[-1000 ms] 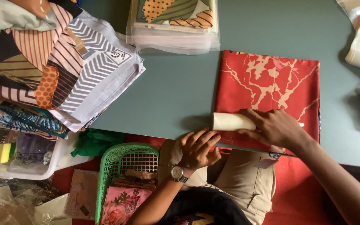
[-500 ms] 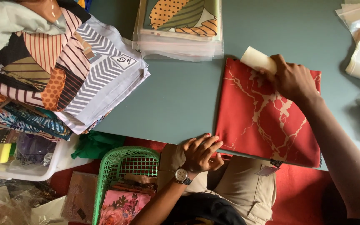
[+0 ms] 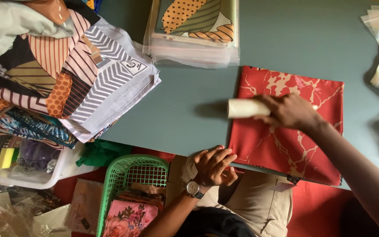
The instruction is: The person uses a white lint roller to clean the surface of a folded patterned cloth on a table. They then place the cloth into a clear plastic bag and seal it.
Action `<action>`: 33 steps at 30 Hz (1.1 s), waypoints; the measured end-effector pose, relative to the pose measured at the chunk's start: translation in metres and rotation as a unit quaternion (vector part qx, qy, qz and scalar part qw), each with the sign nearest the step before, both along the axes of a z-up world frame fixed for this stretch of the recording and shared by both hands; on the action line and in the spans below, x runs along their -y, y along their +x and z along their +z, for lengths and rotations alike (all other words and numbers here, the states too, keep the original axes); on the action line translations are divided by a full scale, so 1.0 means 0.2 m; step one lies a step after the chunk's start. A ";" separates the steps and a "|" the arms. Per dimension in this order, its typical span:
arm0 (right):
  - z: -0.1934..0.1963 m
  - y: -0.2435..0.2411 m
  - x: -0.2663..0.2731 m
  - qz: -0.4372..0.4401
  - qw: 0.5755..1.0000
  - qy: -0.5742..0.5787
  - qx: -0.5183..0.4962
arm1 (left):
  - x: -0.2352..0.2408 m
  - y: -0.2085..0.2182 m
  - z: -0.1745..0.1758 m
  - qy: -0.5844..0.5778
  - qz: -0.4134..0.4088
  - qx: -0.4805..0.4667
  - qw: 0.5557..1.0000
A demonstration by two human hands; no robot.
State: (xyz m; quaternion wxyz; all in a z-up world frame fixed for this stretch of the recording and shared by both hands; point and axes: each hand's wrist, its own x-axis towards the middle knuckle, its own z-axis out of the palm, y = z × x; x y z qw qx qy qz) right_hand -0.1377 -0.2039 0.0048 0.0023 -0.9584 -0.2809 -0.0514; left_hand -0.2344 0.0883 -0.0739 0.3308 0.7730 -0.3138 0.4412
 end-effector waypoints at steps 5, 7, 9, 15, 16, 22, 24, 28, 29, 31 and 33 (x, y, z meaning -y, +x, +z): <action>0.02 0.18 0.06 -0.046 0.998 -0.020 0.032 | -0.01 0.00 0.00 0.001 -0.013 -0.005 1.000; 0.07 0.23 0.06 -0.078 0.996 -0.037 0.018 | -0.01 0.01 0.01 0.000 -0.013 -0.002 1.000; 0.15 0.27 0.05 -0.118 0.992 -0.024 -0.026 | 0.00 0.01 0.02 -0.006 -0.017 0.006 1.000; 0.14 0.33 0.18 -0.274 0.961 0.019 0.028 | -0.02 0.00 0.05 0.013 -0.021 -0.024 0.999; 0.15 0.27 0.16 -0.277 0.960 0.019 0.029 | -0.03 -0.02 0.08 0.013 -0.024 -0.023 0.999; 0.15 -0.18 0.03 -0.226 0.973 -0.003 0.044 | -0.03 -0.04 0.42 -0.009 -0.087 -0.237 0.967; 0.14 -0.31 -0.06 -0.218 0.976 -0.016 0.018 | -0.01 0.04 0.58 0.019 -0.088 -0.279 0.956; 0.12 -0.37 -0.11 -0.240 0.968 0.064 -0.027 | 0.15 0.22 0.52 0.083 -0.091 -0.237 0.964; 0.10 -0.36 -0.10 -0.244 0.966 0.075 -0.030 | 0.17 0.24 0.51 0.146 -0.065 -0.233 0.959; 0.11 -0.35 -0.08 -0.249 0.964 0.088 -0.031 | 0.19 0.27 0.52 0.209 -0.039 -0.224 0.951; 0.13 -0.35 -0.07 -0.244 0.966 0.078 -0.031 | 0.18 0.26 0.53 0.212 -0.084 -0.271 0.935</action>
